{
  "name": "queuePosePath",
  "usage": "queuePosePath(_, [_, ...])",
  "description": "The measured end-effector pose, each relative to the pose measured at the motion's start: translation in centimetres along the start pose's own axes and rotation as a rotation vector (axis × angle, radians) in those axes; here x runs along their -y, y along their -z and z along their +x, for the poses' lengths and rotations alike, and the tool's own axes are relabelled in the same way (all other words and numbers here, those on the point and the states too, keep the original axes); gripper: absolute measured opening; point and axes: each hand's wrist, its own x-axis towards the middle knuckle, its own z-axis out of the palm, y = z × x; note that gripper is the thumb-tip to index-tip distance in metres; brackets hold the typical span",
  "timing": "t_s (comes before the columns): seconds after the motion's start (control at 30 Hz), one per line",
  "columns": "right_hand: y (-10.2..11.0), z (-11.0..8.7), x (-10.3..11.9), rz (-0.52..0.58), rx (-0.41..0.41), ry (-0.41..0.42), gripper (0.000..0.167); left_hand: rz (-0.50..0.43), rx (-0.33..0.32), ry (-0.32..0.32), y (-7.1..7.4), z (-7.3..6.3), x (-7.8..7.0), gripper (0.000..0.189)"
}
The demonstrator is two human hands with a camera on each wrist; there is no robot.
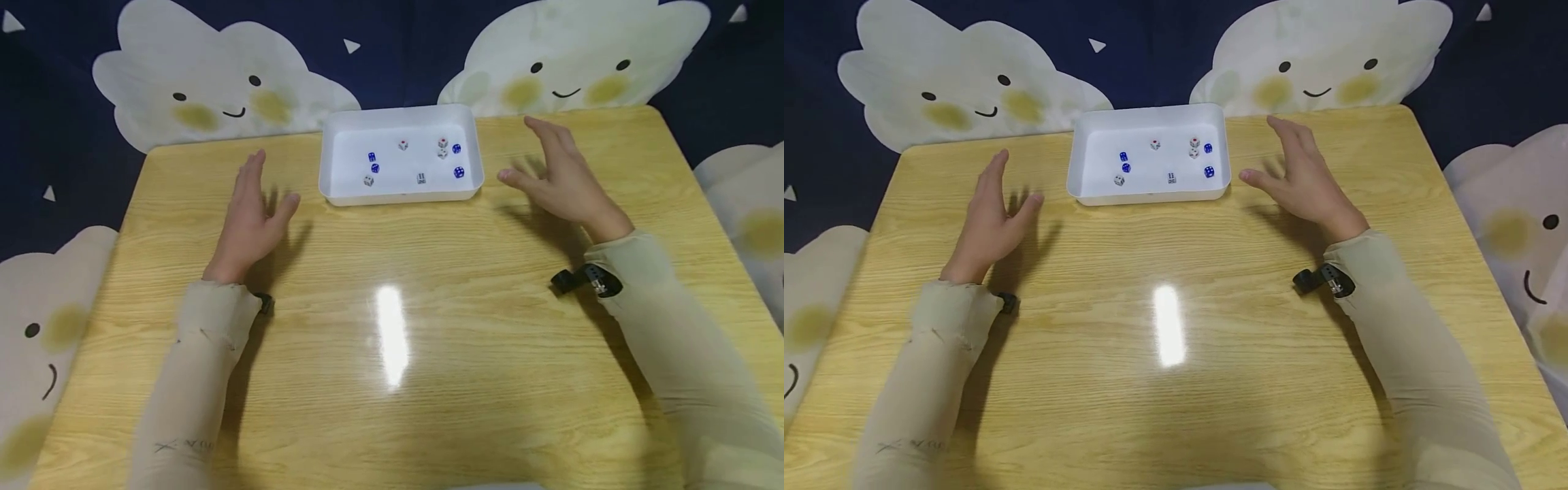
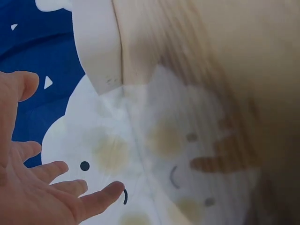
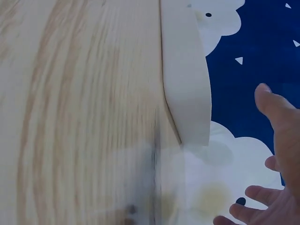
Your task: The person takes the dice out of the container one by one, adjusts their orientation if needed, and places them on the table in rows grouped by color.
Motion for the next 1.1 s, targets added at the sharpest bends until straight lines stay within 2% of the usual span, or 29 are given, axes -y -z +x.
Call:
queuePosePath(0.17, [-0.7,0.5,0.2,0.026,0.002,-0.007,0.093,-0.027,-0.018,-0.008,-0.7,0.9,-0.4,0.086])
queuePosePath(0.37, [-1.3,0.9,0.4,0.061,-0.001,-0.019,0.088,-0.044,-0.005,-0.015,-1.3,1.8,-1.0,0.085])
queuePosePath(0.6, [-2.1,1.3,0.5,0.063,0.002,-0.042,0.088,-0.105,0.051,0.059,-2.1,2.5,-1.6,0.086])
queuePosePath(0.77, [-2.7,1.8,0.8,0.072,0.022,-0.042,0.087,-0.116,0.039,0.064,-2.7,3.1,-1.6,0.086])
queuePosePath(0.97, [-3.2,2.3,1.0,0.069,0.061,-0.054,0.087,-0.118,0.071,0.092,-3.6,3.8,-1.9,0.087])
queuePosePath(1.1, [-3.6,2.6,1.0,0.053,0.078,-0.044,0.087,-0.114,0.083,0.090,-3.9,4.3,-2.2,0.087])
